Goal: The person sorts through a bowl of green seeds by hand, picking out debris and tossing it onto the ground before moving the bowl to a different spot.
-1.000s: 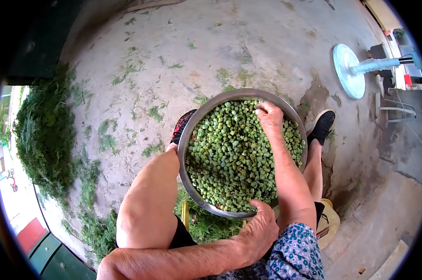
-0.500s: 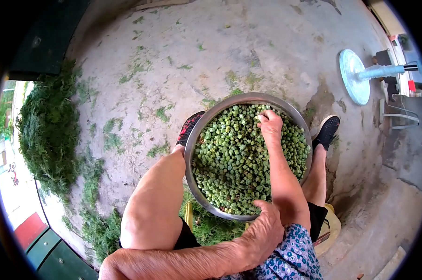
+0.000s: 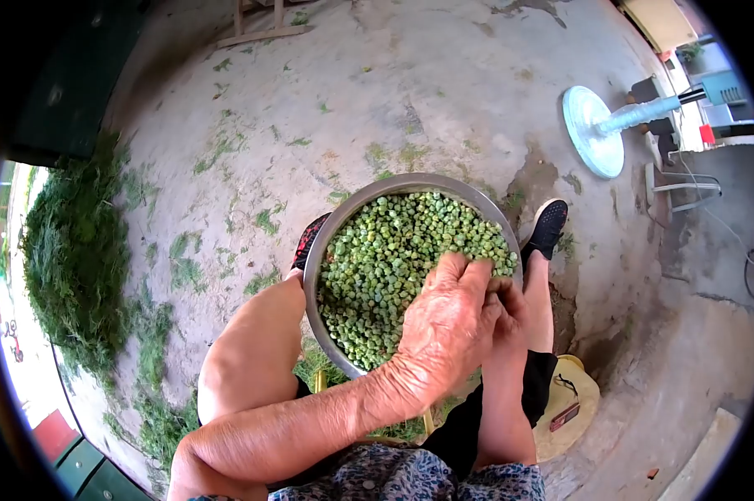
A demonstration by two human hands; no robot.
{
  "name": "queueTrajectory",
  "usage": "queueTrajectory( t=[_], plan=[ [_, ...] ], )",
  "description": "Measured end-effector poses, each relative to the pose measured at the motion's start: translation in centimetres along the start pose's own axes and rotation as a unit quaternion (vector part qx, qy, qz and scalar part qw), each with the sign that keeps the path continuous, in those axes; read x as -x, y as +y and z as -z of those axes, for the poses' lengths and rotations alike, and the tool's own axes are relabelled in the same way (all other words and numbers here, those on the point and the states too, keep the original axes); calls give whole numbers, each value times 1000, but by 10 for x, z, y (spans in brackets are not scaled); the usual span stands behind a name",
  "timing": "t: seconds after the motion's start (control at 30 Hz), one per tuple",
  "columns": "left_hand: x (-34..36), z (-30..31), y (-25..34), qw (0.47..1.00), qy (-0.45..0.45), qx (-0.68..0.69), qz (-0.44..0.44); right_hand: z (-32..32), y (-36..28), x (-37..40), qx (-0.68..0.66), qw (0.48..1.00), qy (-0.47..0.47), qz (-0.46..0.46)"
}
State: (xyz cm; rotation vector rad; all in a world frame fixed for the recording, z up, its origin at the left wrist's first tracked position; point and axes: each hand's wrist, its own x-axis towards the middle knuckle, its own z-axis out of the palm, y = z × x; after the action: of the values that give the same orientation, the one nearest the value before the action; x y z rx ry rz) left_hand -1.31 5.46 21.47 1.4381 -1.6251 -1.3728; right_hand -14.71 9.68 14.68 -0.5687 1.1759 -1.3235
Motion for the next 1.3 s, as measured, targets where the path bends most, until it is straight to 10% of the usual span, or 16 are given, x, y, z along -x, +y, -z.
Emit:
queueTrajectory(
  t=[0.13, 0.37, 0.5, 0.6, 0.87, 1.3],
  plan=[
    [8, -15, -8, 997, -75, -19, -27, 7, -9, 24, 65, 997, 2, 51],
    [15, -22, -5, 993, -73, 23, -90, 33, -12, 42, -189, 974, 9, -125],
    [12, -13, -6, 968, -76, -124, -204, 31, 14, 55, 187, 978, 10, -86],
    [8, -8, -2, 921, -99, -273, -259, 27, 49, 67, 519, 852, -49, 40],
    [13, -15, -16, 808, -122, -480, -320, 12, 85, 57, 443, 894, -64, 7],
    [31, -16, -6, 783, -236, -483, -313, 23, 100, 40, 545, 826, -144, 9]
  ],
)
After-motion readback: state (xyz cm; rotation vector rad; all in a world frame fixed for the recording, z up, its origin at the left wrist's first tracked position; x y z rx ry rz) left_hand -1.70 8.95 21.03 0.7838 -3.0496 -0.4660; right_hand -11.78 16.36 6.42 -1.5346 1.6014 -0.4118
